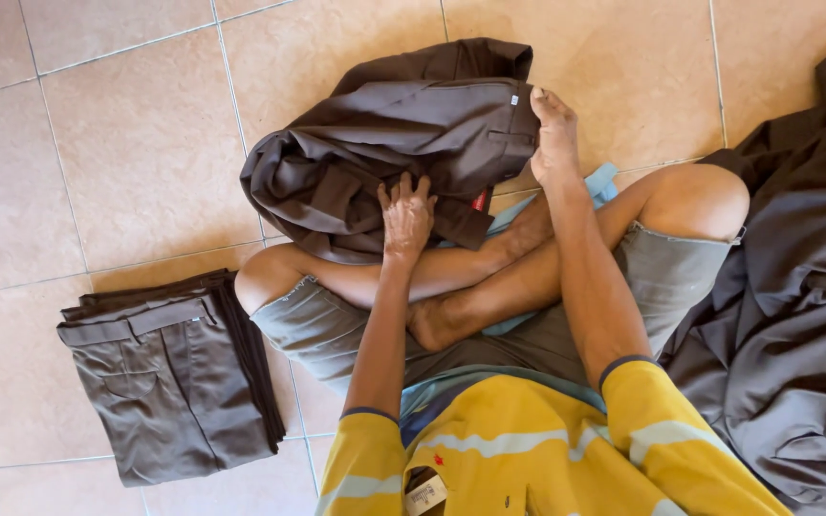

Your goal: The person sits cross-legged on a tiled floor and folds several pairs of brown trousers by hand. They unfold each pair, align the legs, fold them in half lengthwise, then fold them into quarters, and place each finished pair onto a growing stack to the left.

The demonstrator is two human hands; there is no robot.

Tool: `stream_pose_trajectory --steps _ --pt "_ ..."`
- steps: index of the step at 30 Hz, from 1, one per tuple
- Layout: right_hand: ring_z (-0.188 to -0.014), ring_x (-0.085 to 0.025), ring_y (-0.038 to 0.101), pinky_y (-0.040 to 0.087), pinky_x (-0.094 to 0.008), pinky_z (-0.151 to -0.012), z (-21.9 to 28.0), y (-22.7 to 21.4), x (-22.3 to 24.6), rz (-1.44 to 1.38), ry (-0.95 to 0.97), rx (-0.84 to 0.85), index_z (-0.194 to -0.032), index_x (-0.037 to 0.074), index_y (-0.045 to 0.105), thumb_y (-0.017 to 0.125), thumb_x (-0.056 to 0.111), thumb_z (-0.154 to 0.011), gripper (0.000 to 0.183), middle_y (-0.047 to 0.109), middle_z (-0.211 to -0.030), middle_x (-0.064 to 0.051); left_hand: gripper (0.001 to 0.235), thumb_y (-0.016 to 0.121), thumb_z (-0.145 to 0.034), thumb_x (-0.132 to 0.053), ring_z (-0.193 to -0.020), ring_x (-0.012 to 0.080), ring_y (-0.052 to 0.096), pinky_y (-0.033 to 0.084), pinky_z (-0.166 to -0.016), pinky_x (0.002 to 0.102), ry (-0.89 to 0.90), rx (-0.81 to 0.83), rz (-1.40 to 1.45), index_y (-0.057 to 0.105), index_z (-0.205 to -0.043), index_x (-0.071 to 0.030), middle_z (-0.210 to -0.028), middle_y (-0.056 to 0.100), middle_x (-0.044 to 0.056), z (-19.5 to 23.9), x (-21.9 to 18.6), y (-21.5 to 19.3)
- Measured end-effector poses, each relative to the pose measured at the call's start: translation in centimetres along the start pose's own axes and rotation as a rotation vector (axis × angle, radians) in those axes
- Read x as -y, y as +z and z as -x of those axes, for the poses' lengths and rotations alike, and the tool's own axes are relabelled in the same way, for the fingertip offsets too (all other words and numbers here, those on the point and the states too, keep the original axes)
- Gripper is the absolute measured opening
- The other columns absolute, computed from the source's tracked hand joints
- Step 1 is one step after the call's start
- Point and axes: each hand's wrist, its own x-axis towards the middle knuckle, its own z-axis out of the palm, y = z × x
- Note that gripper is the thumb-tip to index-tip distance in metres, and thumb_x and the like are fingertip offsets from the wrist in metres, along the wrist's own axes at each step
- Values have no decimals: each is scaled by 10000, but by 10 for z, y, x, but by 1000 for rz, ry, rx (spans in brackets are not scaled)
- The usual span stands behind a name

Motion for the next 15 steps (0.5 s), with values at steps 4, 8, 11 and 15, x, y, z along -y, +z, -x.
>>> stream_pose_trajectory --steps 4,8,11,15 --pt "-1098 -184 695 583 -358 -983 34 25 25 143 67 116 -1059 63 713 749 494 -843 484 743 -1136 -66 500 739 -853 -373 -1025 321 627 425 -1024 543 -19 -12 -21 638 -1314 -209 -1328 621 161 -5 2 6" --pt "-1570 -366 168 110 -544 -1252 99 60 93 918 147 410 -1630 48 170 755 472 -796 1103 188 -1687 -229 524 772 -843 -372 -1074 323 605 433 -1010 540 -44 0 15 636 -1324 -215 -1314 599 155 -9 -2 -3" --pt "-1376 -442 411 270 -594 -1128 119 77 117 1195 81 530 -1415 24 443 836 246 -804 760 477 -1404 -261 500 797 -844 -365 -1104 313 624 449 -1031 553 -93 31 72 640 -1297 -219 -1295 599 147 -12 -2 -1" --pt "-873 -359 694 517 -479 -770 10 -9 -3 1122 -170 469 -1052 6 722 868 201 -794 355 660 -829 -174 482 826 -782 -418 -1042 348 648 488 -936 553 -126 53 204 681 -1198 -222 -1241 616 149 -8 6 15"
